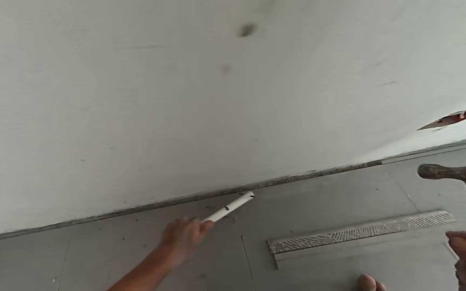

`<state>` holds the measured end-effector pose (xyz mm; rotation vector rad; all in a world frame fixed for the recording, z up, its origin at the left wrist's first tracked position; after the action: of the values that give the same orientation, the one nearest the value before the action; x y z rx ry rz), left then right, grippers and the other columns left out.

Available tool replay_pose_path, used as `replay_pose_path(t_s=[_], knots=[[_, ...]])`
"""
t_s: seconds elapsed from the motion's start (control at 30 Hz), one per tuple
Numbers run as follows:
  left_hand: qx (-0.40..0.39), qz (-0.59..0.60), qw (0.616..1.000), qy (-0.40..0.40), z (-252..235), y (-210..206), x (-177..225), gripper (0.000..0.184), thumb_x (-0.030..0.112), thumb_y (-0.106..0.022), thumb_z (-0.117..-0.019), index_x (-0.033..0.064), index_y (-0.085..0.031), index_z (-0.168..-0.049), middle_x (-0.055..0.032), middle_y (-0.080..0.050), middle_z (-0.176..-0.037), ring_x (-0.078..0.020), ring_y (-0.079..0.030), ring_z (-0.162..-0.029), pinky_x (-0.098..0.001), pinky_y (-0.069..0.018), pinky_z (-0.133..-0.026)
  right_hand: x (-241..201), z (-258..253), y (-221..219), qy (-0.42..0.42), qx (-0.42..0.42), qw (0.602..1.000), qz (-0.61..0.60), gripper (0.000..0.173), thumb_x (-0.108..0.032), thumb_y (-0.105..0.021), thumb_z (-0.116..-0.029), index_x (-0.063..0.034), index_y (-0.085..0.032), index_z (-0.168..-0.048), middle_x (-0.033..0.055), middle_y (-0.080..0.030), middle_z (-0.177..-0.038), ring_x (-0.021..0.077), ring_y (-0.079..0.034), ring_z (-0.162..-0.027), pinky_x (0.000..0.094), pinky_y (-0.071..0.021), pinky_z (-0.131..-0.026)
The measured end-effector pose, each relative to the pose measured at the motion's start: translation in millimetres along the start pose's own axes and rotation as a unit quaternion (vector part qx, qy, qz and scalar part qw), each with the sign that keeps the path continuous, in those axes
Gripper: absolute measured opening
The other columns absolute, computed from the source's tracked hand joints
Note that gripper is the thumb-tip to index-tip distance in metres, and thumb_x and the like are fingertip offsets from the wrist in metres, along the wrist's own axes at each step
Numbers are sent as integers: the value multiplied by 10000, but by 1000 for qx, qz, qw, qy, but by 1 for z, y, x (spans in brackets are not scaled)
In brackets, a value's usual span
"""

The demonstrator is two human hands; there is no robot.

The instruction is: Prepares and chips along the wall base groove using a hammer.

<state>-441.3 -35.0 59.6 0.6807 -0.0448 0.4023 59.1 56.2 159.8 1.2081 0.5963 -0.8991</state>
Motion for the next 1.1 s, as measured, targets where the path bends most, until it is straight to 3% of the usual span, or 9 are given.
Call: replay_pose_path(t_s=[0.13, 0.27, 0.4, 0.53, 0.6, 0.67, 0.8, 0.9, 1.1], knots=[[-1, 30, 999, -26, -22, -2, 5, 809, 679, -185, -1047, 36, -673, -1109, -204, -686, -1057, -365, -690, -1031, -570, -552, -846, -47, 31, -33, -39, -8, 985, 165, 481, -395, -522, -1038, 10, -531, -1297, 49, -566, -758, 153, -585, -554, 394, -555, -535], [-22, -11, 999, -41, -10, 6, -65, 785, 645, -203, -1064, 14, -656, -1175, -231, -681, -1125, -395, -680, -1081, -584, -546, -878, -83, 70, -60, -43, -38, 945, 323, 545, -467, -516, -1032, 4, -563, -1302, 207, -640, -850, 344, -637, -659, 575, -531, -615], [-33, -100, 993, -48, 15, 13, -167, 771, 630, -241, -1069, -7, -641, -1240, -274, -677, -1171, -443, -662, -1133, -602, -534, -918, -127, 129, -79, -55, -9, 867, 496, 435, -443, -547, -1035, -34, -604, -1172, 188, -649, -771, 400, -668, -728, 610, -514, -642], [-23, -70, 988, -134, 31, 9, -188, 708, 585, -299, -1080, -24, -624, -1238, -290, -694, -1049, -466, -690, -1025, -622, -544, -849, -153, 198, -81, -34, 64, 826, 558, 306, -383, -626, -1010, -97, -654, -1118, 126, -658, -685, 362, -686, -648, 562, -520, -550], [-47, -47, 980, -186, 32, 7, -165, 660, 567, -314, -1084, -2, -603, -1253, -261, -693, -1006, -439, -699, -983, -607, -550, -830, -158, 205, -81, -32, 81, 830, 551, 304, -406, -586, -1023, -123, -653, -1109, 101, -639, -673, 339, -672, -631, 556, -509, -533], [-71, -20, 972, -222, 30, 1, -137, 616, 554, -316, -1087, 24, -596, -1231, -225, -681, -968, -403, -695, -943, -580, -549, -811, -149, 196, -80, -17, 85, 836, 542, 324, -474, -537, -1014, -160, -618, -1026, 42, -568, -602, 279, -615, -547, 518, -471, -470], [-105, 19, 967, -233, 27, 4, -80, 589, 537, -305, -1097, 31, -553, -1269, -211, -662, -987, -384, -683, -948, -562, -546, -826, -116, 147, -104, -92, 38, 927, 362, 407, -478, -521, -1033, -88, -606, -1116, 93, -619, -733, 275, -637, -613, 520, -532, -558], [-85, 69, 973, -205, 18, -5, -51, 582, 532, -287, -1099, 33, -559, -1221, -182, -640, -948, -347, -672, -894, -532, -548, -789, -72, 114, -139, -136, 18, 977, 162, 377, -462, -523, -1036, -103, -585, -1133, 65, -611, -714, 202, -623, -533, 390, -548, -477], [-79, 157, 982, -76, -12, -34, -13, 567, 527, -264, -1103, 44, -547, -1196, -156, -609, -932, -318, -647, -865, -508, -534, -770, 0, 64, -195, -109, -61, 992, -5, 417, -498, -514, -1005, -103, -590, -1111, 20, -595, -645, 160, -607, -477, 321, -538, -424]])
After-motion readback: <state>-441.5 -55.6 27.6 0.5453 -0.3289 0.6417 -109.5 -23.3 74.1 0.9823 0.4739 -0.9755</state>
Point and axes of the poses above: each hand's wrist, its own z-axis away from the middle knuckle, its own y-axis out of the back of the hand, x = y × z, the point moved 3 cm from there along -z, towards the middle knuckle
